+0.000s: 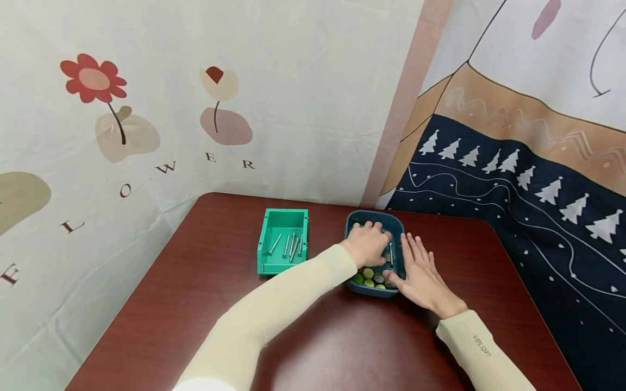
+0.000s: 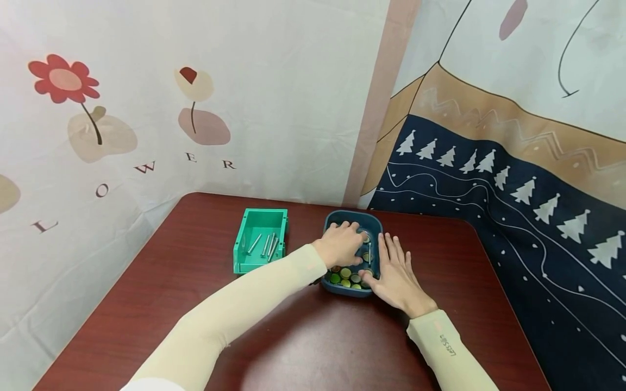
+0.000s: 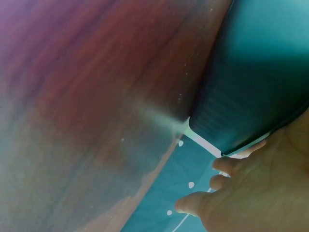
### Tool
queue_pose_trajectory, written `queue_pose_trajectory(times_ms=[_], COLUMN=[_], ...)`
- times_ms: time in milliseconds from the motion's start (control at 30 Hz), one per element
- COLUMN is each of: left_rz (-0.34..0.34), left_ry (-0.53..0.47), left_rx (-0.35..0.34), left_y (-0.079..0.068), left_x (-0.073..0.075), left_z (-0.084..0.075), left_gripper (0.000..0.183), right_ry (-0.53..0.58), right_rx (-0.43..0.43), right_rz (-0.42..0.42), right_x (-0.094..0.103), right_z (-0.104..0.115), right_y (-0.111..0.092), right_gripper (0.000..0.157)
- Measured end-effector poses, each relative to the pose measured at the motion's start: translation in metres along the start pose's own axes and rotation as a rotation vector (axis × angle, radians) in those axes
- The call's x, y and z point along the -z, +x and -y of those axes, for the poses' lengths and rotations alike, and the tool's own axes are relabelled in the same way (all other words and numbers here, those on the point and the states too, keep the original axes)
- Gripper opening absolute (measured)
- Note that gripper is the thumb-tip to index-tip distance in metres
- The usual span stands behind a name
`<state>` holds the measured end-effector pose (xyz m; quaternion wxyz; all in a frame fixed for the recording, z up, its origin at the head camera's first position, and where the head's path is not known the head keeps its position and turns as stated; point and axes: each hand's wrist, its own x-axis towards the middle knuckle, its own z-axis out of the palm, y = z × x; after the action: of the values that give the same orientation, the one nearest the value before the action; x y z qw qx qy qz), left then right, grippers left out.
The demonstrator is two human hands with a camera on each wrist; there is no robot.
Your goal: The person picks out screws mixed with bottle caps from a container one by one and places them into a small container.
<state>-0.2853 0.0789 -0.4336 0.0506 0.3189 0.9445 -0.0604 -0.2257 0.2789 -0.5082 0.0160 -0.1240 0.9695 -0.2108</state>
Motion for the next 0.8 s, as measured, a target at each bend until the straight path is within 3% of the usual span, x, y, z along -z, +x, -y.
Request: queue_pose_trajectory(times_ms=[267, 367, 567, 700, 800], left_rz=[0.059, 0.082, 0.13, 0.187, 0.193], left_ry=[-0.007, 0.006, -0.038, -0.098, -0.125], left_rx=[0.048, 0.066, 0.082, 0.078, 0.073], left_y=[0.01, 0.022, 0.077, 0.101, 0.119], left_x=[0.0, -0.006, -0.053, -0.072, -0.089], left_z=[-0.013, -0.015, -0.008, -0.003, 0.0], left_gripper=[0.062, 0.054, 0.04, 0.034, 0.033], right_ry=[-0.003, -0.001, 0.003, 0.01, 0.011], right_rx=[0.002, 0.006, 0.009, 0.004, 0.003], right_rz=[0.001, -0.001, 0.004, 0.009, 0.011], right_x=[0.0, 0.001, 0.002, 0.002, 0.002], right_z=[0.0, 0.0, 0.0, 0.0, 0.0], right_y=[0.0, -0.001, -0.001, -0.001, -0.001], right_gripper=[0.111, 0.11, 0.112, 0.113, 0.113])
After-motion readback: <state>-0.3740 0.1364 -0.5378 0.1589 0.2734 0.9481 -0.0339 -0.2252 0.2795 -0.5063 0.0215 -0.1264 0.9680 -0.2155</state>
